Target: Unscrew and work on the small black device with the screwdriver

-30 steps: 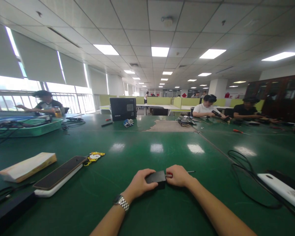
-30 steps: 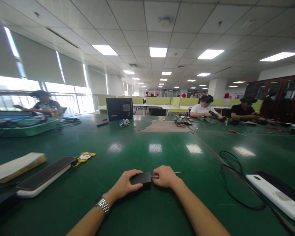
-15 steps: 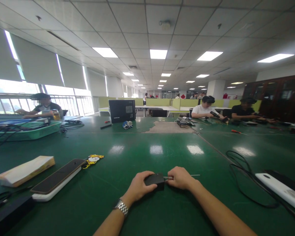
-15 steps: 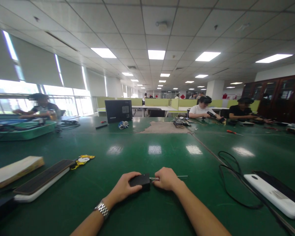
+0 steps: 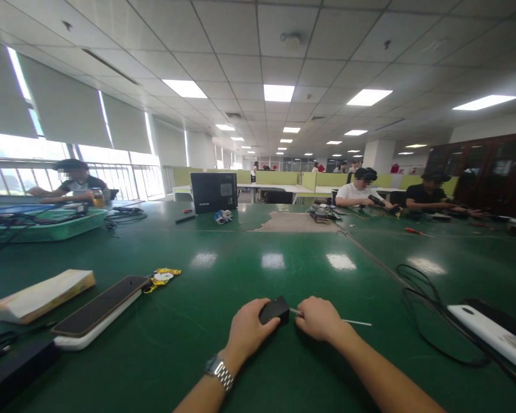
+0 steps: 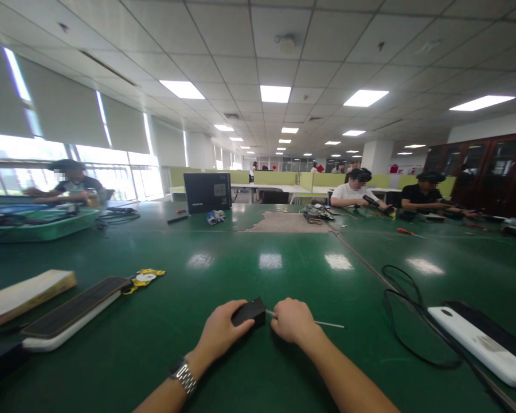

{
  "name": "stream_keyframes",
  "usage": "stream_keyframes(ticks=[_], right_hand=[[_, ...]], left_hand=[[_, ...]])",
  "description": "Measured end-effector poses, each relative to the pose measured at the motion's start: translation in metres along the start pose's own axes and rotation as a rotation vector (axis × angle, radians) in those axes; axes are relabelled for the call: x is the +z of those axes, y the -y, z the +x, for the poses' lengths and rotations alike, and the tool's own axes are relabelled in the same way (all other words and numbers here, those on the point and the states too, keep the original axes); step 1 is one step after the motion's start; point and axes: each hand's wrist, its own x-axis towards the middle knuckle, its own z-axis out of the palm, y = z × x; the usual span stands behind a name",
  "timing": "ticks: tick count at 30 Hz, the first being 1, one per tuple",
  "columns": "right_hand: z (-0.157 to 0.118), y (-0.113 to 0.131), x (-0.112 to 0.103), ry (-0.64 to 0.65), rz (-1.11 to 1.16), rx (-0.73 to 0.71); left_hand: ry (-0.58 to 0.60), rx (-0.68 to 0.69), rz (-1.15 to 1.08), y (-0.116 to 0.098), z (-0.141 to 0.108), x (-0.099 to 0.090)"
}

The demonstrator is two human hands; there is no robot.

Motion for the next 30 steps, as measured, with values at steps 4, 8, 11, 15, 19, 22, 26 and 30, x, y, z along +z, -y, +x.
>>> stream_keyframes(ticks=[4,8,11,15,19,22,26,30], right_hand=[[-0.004,0.004,0.002,0.099,0.099,-0.002],[-0.006,0.009,0.001,0.109,0.106,0.006],[-0.008,0.014,0.000,0.082,0.080,-0.006],[-0.014,0.023,-0.002,0.034,0.019,-0.036],[-0.021,0.034,-0.003,0.034,0.013,-0.054],[-0.024,0.041,0.000,0.001,0.027,-0.054],[-0.026,0.047,0.001,-0.016,0.034,-0.053],[-0.027,0.048,-0.001,-0.002,0.043,-0.073]], left_hand=[[-0.035,-0.060,0.030,-0.007,-0.003,0.002],[-0.046,-0.071,0.043,-0.010,-0.003,0.002],[-0.042,-0.069,0.051,-0.011,-0.003,0.001],[-0.026,-0.079,0.052,-0.013,-0.003,0.000],[0.002,-0.080,0.084,-0.016,-0.004,-0.002],[0.000,-0.072,0.114,-0.017,-0.004,-0.001],[-0.007,-0.068,0.148,-0.017,-0.005,-0.001],[0.006,-0.058,0.171,-0.017,-0.005,-0.002]])
